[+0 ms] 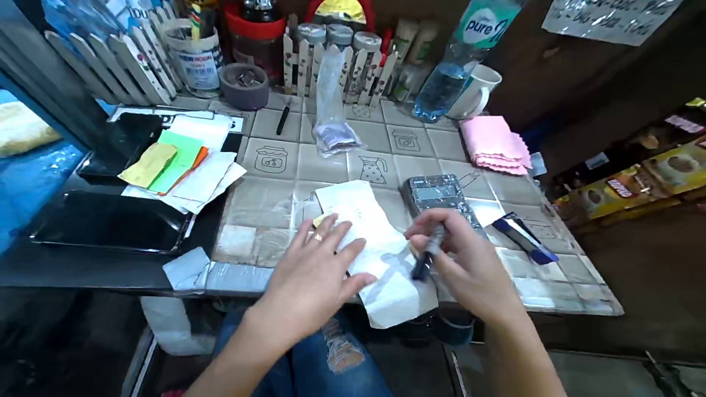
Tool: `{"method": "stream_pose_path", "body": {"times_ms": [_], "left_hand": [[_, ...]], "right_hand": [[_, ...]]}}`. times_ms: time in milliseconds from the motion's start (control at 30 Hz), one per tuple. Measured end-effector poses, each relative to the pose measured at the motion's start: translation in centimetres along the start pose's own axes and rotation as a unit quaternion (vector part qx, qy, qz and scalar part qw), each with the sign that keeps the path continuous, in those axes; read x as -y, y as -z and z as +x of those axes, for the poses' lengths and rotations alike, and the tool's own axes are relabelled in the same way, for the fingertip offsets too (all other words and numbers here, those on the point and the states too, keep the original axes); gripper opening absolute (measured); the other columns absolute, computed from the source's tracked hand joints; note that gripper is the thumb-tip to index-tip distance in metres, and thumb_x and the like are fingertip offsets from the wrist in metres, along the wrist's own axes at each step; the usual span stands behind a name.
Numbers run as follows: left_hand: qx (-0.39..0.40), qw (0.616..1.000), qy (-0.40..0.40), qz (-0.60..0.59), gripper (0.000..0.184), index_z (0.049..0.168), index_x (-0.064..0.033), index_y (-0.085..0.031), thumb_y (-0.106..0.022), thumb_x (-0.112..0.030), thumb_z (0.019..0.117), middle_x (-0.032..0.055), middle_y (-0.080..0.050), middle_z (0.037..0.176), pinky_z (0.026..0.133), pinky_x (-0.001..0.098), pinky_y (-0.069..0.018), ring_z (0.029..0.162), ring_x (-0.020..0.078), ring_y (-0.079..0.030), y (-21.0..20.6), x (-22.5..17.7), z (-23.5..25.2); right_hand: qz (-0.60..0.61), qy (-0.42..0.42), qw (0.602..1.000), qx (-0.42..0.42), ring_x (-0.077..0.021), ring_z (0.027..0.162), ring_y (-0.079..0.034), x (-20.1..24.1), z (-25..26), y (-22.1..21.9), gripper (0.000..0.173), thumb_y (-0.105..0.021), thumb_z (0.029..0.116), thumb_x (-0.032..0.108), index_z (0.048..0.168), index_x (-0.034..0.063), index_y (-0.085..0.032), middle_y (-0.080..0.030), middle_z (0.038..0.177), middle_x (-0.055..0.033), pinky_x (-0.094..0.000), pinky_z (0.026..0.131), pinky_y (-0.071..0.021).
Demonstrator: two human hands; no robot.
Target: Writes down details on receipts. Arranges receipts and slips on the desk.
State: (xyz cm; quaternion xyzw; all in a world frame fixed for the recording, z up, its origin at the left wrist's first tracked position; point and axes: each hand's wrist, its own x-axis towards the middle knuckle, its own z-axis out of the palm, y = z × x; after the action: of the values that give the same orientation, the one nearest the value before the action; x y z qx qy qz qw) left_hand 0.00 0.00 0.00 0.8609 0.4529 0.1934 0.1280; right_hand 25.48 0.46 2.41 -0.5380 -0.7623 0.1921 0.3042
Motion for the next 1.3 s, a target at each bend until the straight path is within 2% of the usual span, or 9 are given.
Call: {"method": "stream_pose_path", "body": {"times_ms": [167,333,433,567,667,833,1067,1167,1300], "left_hand": [[-0.003,0.998,0.021,0.06,0.072,0.147,-0.0209,-0.057,-0.043,-0.071,0.0966,0.0082,-0.047,0.157,0.122,0.0624,-0.024,0.15,0.0282,-0.038,-1.2,-1.8,-1.8],[-0.012,0.997,0.035,0.064,0.067,0.149,-0.029,-0.054,-0.042,-0.07,0.0977,0.0018,-0.046,0.158,0.121,0.0655,-0.0225,0.15,0.0244,-0.036,-1.8,-1.7,-2.8],[-0.042,0.996,0.033,0.067,0.064,0.148,-0.0319,-0.055,-0.042,-0.07,0.0978,-0.0002,-0.049,0.156,0.119,0.0663,-0.0236,0.149,0.0241,-0.039,-2.4,-1.3,-3.0],[-0.081,0.994,0.024,0.064,0.061,0.145,-0.033,-0.058,-0.042,-0.069,0.0983,-0.0006,-0.053,0.151,0.117,0.0669,-0.0236,0.144,0.0241,-0.044,-2.9,-1.0,-3.1],[-0.109,0.992,0.025,0.057,0.059,0.142,-0.034,-0.061,-0.042,-0.069,0.0984,-0.0015,-0.056,0.148,0.117,0.0667,-0.024,0.142,0.0235,-0.047,-3.4,-0.8,-3.0],[-0.132,0.988,0.029,0.077,0.062,0.145,-0.0362,-0.058,-0.04,-0.072,0.0973,-0.0008,-0.055,0.15,0.118,0.0731,-0.0151,0.145,0.027,-0.042,-4.1,-0.7,-3.3],[-0.159,0.984,0.033,0.079,0.065,0.146,-0.0372,-0.057,-0.04,-0.075,0.0958,-0.0019,-0.053,0.152,0.119,0.0735,-0.01,0.148,0.0261,-0.04,-4.8,-0.8,-3.5],[-0.157,0.983,0.034,0.085,0.066,0.146,-0.0371,-0.057,-0.039,-0.076,0.0955,-0.0022,-0.052,0.153,0.118,0.0737,-0.0103,0.148,0.026,-0.039,-4.9,-0.8,-3.5],[-0.161,0.982,0.037,0.094,0.067,0.146,-0.0379,-0.057,-0.039,-0.077,0.0946,-0.002,-0.053,0.152,0.118,0.0728,-0.0108,0.147,0.0259,-0.04,-5.0,-0.9,-3.5]], "right_hand": [[0.155,0.039,0.983,-0.09,-0.01,0.078,-0.068,-0.8,-0.4,-0.3,0.039,-0.04,0.108,0.052,0.107,0.0161,-0.055,-0.071,0.093,0.0024,-0.0244,0.067,-0.057],[0.208,0.065,0.974,-0.059,-0.0208,0.109,-0.069,-1.1,0.0,-3.3,0.039,-0.038,0.109,0.05,0.11,0.0138,-0.051,-0.067,0.124,-0.0047,-0.0369,0.087,-0.0609],[0.226,0.082,0.969,-0.057,-0.0241,0.115,-0.068,-1.3,0.4,-4.0,0.041,-0.038,0.1086,0.052,0.115,0.0138,-0.053,-0.067,0.126,-0.0063,-0.0409,0.094,-0.0598],[0.285,0.049,0.953,-0.087,-0.0069,0.091,-0.063,-1.5,0.7,-3.7,0.044,-0.036,0.109,0.052,0.108,0.0186,-0.065,-0.063,0.099,0.0072,-0.0265,0.083,-0.0546],[0.328,-0.003,0.939,-0.103,-0.0047,0.079,-0.062,-1.8,0.5,-3.2,0.036,-0.042,0.1083,0.043,0.101,0.0199,-0.07,-0.064,0.089,0.0089,-0.0229,0.074,-0.0542],[0.251,-0.001,0.966,-0.061,-0.0081,0.083,-0.062,-2.3,0.4,-2.6,0.034,-0.042,0.1074,0.029,0.106,0.013,-0.072,-0.067,0.095,0.0031,-0.0249,0.076,-0.0539],[0.166,0.004,0.986,-0.022,-0.008,0.084,-0.065,-3.4,1.5,-1.5,0.051,-0.034,0.1111,0.041,0.114,0.0106,-0.075,-0.069,0.093,0.0034,-0.0249,0.077,-0.0556],[0.133,0.005,0.991,0.006,-0.0071,0.082,-0.066,-3.1,2.9,0.0,0.034,-0.044,0.1083,0.033,0.121,0.0117,-0.067,-0.069,0.096,0.0034,-0.0233,0.072,-0.057],[0.12,0.108,0.986,0.05,-0.0044,0.078,-0.064,-0.7,5.5,0.4,0.024,-0.056,0.1027,0.034,0.113,0.0128,-0.061,-0.067,0.097,0.0046,-0.0195,0.064,-0.055]]}}
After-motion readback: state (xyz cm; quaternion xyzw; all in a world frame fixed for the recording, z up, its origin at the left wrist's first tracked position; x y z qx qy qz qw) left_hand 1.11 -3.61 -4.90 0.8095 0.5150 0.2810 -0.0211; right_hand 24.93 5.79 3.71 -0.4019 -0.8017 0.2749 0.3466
